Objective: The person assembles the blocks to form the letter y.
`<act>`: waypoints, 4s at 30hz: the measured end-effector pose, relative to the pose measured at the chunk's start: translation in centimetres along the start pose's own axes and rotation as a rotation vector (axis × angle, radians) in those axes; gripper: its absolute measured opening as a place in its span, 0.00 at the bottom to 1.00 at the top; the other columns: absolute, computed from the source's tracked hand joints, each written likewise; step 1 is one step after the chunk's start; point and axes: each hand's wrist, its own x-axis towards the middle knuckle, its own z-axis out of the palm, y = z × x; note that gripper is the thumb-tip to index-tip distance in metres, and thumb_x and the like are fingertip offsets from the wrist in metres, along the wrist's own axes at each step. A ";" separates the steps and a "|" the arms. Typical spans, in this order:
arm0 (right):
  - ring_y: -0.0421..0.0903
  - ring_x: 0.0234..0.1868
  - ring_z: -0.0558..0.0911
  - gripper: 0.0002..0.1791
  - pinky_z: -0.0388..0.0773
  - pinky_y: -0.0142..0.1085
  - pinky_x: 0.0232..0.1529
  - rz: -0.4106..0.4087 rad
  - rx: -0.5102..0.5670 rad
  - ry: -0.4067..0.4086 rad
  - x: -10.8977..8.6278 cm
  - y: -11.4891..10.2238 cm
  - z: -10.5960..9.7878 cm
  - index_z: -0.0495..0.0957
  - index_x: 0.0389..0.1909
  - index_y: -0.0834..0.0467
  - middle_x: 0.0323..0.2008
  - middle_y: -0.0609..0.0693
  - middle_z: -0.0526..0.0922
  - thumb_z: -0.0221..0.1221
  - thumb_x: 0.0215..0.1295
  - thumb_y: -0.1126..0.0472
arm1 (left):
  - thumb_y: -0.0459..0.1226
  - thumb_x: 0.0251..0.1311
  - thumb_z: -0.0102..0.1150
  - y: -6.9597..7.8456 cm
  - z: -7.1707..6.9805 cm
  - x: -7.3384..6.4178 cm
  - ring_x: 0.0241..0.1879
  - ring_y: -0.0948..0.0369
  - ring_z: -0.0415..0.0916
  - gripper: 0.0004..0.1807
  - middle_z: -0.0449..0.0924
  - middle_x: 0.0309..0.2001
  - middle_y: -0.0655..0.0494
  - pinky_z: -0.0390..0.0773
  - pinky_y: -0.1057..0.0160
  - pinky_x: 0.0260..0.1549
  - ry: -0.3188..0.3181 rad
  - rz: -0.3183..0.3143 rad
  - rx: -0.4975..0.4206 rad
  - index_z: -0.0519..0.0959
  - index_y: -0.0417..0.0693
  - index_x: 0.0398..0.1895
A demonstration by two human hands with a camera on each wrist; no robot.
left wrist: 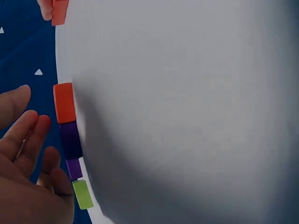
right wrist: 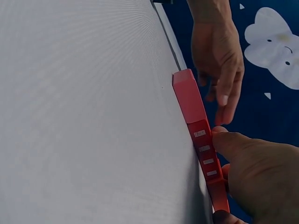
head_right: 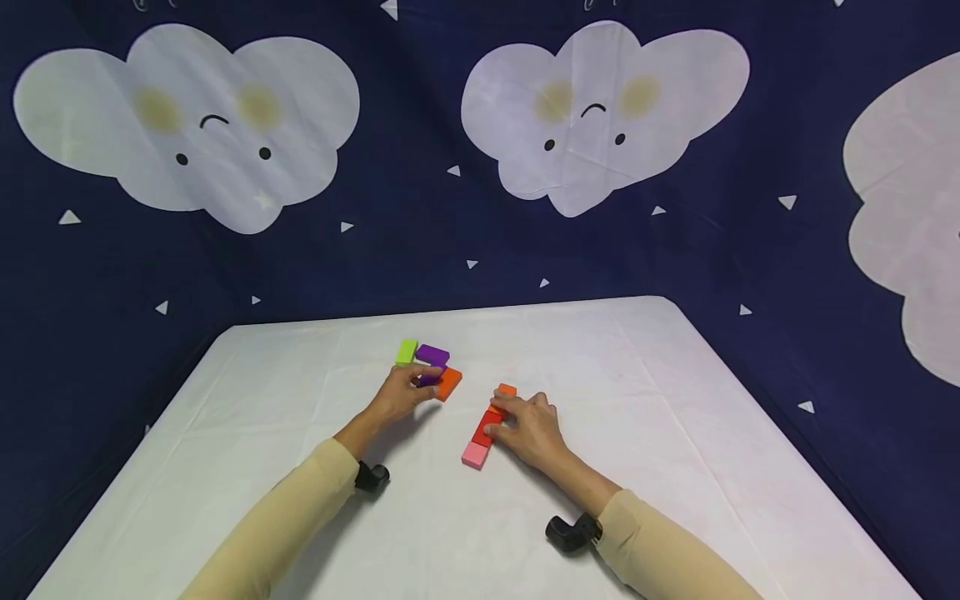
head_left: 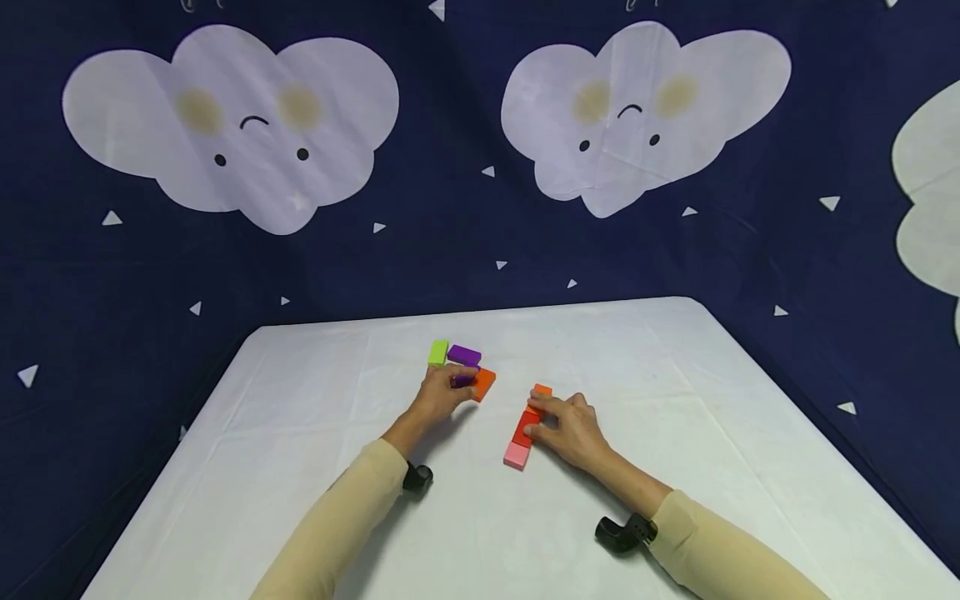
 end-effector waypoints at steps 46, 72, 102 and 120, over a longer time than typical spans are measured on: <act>0.40 0.32 0.64 0.28 0.59 0.35 0.38 -0.029 -0.009 0.044 -0.1 0.1 0.3 0.80 0.53 0.52 0.59 0.43 0.78 0.69 0.49 0.49 | 0.40 0.50 0.67 0.8 1.5 -0.1 0.47 0.53 0.69 0.21 0.82 0.48 0.50 0.66 0.54 0.45 0.080 -0.041 0.395 0.81 0.46 0.49; 0.40 0.32 0.63 0.28 0.58 0.36 0.40 -0.014 -0.001 0.012 -0.1 -0.2 0.2 0.79 0.54 0.51 0.59 0.43 0.77 0.68 0.50 0.48 | 0.30 0.51 0.63 0.1 -0.6 -1.2 0.41 0.57 0.75 0.18 0.81 0.46 0.46 0.76 0.64 0.39 0.057 -0.117 -0.081 0.82 0.43 0.48; 0.40 0.32 0.63 0.28 0.58 0.35 0.38 -0.007 -0.009 0.015 -0.2 -0.1 0.2 0.80 0.53 0.50 0.59 0.42 0.77 0.68 0.49 0.48 | 0.31 0.51 0.63 0.3 -3.0 -6.5 0.43 0.57 0.69 0.16 0.80 0.42 0.57 0.64 0.63 0.37 -0.170 0.079 -0.005 0.83 0.51 0.45; 0.40 0.32 0.63 0.28 0.58 0.36 0.39 0.007 -0.001 0.003 -0.2 0.0 0.2 0.79 0.54 0.50 0.60 0.41 0.77 0.68 0.50 0.49 | 0.28 0.52 0.62 -1.0 -1.4 -6.4 0.41 0.60 0.68 0.17 0.80 0.44 0.55 0.67 0.62 0.44 -0.304 0.151 -0.024 0.82 0.48 0.46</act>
